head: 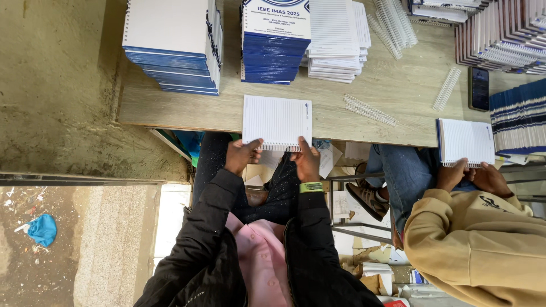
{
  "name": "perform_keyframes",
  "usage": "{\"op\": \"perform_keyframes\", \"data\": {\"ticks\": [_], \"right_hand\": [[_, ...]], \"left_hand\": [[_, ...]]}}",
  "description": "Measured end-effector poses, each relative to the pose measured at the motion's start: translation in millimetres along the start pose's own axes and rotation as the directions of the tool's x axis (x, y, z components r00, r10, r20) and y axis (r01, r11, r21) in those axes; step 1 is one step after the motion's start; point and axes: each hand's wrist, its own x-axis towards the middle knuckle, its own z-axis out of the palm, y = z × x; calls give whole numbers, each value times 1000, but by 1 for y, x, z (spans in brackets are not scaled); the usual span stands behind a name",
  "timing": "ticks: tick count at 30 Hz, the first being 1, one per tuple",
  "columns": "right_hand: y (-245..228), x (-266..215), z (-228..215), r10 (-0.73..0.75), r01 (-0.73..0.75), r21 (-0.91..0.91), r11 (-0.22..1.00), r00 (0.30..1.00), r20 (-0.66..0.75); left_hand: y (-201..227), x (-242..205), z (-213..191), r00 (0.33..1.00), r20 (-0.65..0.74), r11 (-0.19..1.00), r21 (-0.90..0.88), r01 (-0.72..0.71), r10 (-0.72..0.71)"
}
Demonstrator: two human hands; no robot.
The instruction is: The person inserts spiral bindings into lined paper stacks and then places covers on the assembled notebooks. They repeat this process for multiple units, stacking the finished notebooks on the table.
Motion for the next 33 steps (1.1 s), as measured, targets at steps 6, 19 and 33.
{"op": "perform_keyframes", "data": {"ticks": [6, 19, 33], "right_hand": [[-3, 26, -35, 8, -14, 117, 993, 999, 49], [-25, 5, 7, -203, 134, -398, 907, 970, -136], [-36, -36, 34, -222, 335, -649, 683, 942, 252]], "left_hand": [[12, -11, 4, 998, 53, 1000, 17, -19, 18], [23, -37, 4, 993, 69, 983, 148, -108, 99], [16, -21, -3, 984, -89, 980, 139, -144, 157]]}}
